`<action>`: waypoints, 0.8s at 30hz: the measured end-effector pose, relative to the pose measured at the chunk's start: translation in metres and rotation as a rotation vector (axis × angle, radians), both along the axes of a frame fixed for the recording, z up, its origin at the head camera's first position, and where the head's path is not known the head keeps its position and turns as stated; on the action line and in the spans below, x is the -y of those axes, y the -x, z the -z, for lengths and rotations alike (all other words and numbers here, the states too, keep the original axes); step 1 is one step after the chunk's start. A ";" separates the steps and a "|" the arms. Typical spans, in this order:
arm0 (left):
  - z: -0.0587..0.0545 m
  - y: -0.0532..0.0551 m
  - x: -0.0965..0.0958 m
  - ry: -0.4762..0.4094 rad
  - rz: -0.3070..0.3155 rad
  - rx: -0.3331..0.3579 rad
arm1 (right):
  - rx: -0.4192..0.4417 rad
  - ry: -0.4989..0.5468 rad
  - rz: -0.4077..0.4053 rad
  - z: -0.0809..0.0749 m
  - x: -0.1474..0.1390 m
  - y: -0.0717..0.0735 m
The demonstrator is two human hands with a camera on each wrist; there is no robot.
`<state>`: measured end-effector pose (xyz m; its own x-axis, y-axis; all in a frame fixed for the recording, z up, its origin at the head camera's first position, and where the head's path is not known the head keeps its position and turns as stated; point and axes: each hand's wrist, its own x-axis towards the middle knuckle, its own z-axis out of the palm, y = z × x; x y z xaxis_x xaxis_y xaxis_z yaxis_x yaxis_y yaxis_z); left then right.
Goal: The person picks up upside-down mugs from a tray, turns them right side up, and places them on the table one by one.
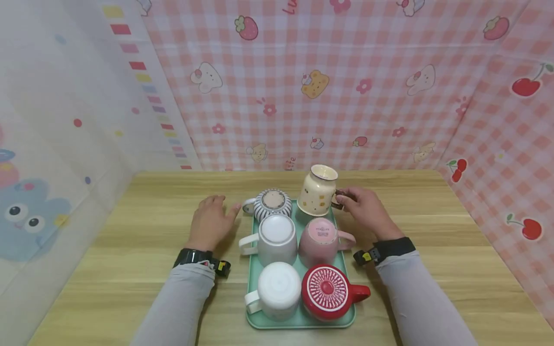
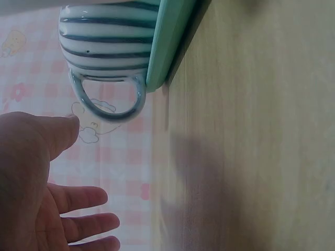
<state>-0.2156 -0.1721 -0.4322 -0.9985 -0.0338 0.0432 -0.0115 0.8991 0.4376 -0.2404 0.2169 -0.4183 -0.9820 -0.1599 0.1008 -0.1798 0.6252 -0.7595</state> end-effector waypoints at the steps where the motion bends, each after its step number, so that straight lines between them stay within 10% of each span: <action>1: 0.000 0.000 0.000 -0.001 -0.001 0.001 | 0.017 0.029 0.001 -0.004 0.000 -0.001; 16: -0.002 -0.001 0.000 0.004 0.005 -0.008 | 0.250 0.639 -0.106 -0.047 0.012 -0.017; 24: 0.000 0.000 0.001 0.005 0.001 -0.002 | 0.464 1.083 -0.359 -0.064 0.036 -0.027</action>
